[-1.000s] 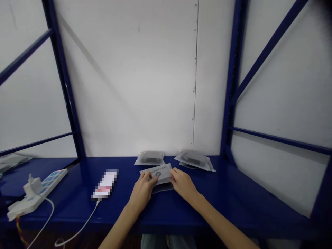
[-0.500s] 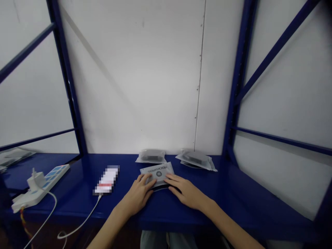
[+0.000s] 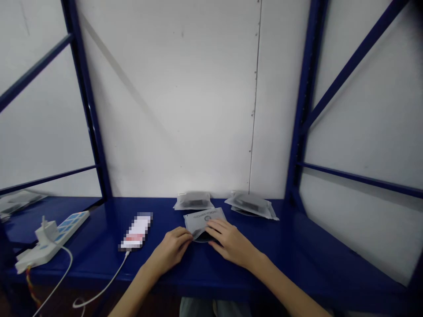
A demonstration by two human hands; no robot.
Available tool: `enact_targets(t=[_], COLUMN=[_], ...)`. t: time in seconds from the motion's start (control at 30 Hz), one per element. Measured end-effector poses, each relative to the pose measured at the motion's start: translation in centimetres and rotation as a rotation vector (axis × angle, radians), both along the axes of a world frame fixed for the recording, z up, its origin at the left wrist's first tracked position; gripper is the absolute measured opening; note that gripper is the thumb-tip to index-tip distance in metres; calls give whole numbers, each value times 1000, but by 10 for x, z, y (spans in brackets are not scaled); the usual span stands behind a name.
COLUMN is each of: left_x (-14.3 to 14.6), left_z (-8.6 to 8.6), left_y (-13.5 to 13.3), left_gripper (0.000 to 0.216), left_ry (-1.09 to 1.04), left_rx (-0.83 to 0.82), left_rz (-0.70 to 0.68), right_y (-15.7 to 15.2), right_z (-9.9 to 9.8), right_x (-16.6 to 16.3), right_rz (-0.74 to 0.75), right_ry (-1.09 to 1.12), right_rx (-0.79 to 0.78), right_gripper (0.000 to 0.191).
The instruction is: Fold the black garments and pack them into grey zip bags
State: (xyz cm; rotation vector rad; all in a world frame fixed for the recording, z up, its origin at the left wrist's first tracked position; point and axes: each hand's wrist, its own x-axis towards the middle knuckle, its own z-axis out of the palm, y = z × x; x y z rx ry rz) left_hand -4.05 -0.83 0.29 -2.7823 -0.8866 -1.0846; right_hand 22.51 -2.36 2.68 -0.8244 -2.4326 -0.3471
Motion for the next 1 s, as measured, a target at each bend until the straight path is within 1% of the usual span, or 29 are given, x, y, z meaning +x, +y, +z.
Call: enact_targets(t=[0.07, 0.13, 0.23, 0.33, 0.43, 0.5, 0.57, 0.7, 0.93, 1.0], left_x=[4, 7, 7, 5, 3, 3, 3, 2, 4, 4], left_z=[0, 2, 2, -2, -6, -8, -9, -7, 0, 1], left_y=[1, -1, -3, -3, 1, 3, 3, -1, -10, -11], left_gripper=[25, 25, 21, 22, 20, 19, 18, 16, 21, 20], left_ry=[-41, -94, -160, -171, -163, -174, -179, -188, -205, -214], left_rx=[51, 72, 11, -66, -27, 25, 74, 140, 79, 53], left_rz=[7, 0, -8, -10, 10, 27, 31, 48, 49, 41], right_y=[2, 6, 15, 20, 20, 17, 14, 11, 15, 14], right_z=[4, 4, -4, -17, -24, -25, -23, -20, -26, -24], right_x=[-12, -23, -35, -39, -39, -40, -41, -43, -41, -42], right_rz=[24, 52, 52, 33, 53, 63, 69, 82, 87, 91], right_ry=[-12, -22, -36, -25, -17, 3, 37, 60, -29, -10], right_rx=[16, 18, 13, 23, 57, 62, 40, 17, 107, 119], right_gripper=[36, 31, 20, 26, 34, 33, 28, 26, 39, 38])
